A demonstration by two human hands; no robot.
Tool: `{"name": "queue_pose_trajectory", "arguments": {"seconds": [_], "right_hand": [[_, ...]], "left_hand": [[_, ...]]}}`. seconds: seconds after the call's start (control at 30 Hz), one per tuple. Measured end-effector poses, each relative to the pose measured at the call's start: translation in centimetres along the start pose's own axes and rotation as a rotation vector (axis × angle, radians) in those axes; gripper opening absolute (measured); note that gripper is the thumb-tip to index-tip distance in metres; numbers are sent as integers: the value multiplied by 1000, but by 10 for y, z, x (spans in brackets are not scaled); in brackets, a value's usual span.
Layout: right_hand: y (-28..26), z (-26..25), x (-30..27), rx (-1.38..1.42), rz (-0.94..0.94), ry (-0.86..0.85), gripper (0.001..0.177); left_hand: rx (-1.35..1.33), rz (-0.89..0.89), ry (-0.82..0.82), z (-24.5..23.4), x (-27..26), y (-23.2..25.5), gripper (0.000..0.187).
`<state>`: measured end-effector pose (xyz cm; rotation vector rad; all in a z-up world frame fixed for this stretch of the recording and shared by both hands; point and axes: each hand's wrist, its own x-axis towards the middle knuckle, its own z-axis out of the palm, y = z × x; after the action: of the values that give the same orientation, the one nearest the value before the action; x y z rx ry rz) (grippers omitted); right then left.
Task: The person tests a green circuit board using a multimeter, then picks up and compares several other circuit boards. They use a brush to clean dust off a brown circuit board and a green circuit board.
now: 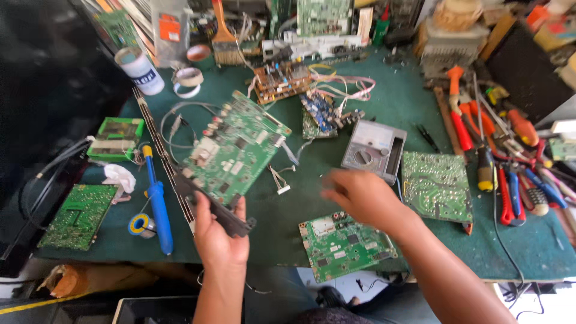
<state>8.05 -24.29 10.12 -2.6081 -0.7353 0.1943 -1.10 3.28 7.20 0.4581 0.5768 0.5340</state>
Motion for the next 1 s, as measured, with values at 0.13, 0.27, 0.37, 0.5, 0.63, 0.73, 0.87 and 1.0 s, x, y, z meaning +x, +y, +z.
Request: {"name": "queue_pose_trajectory", "arguments": {"seconds": [0.13,0.27,0.37,0.5,0.63,0.73,0.87,1.0], "right_hand": [[20,25,86,46,39,-15,77],[55,41,155,26,-65,224,31],[42,-6,176,98,53,393,30],[65,-48,232,-14,122,752,32],[18,-115,205,1006,-104,649,19],[-31,-152,159,950,-214,578,23],[-56,-180,124,584,-203,507,20],[-70,-186,106,983,-316,268,7]], "left_hand": [[-31,-30,-1,19,-12,-8,43],[-56,-35,-31,51,-26,7,51],[-142,-44,-63,59,-4,8,55],[-306,-137,-159,58,29,-15,31],[-400,-194,-219,65,35,-28,29],[-395,-250,-253,47,49,-44,27],[-413,-263,-391,28,48,-37,34],[-457,-313,-294,13,40,-38,32]]}}
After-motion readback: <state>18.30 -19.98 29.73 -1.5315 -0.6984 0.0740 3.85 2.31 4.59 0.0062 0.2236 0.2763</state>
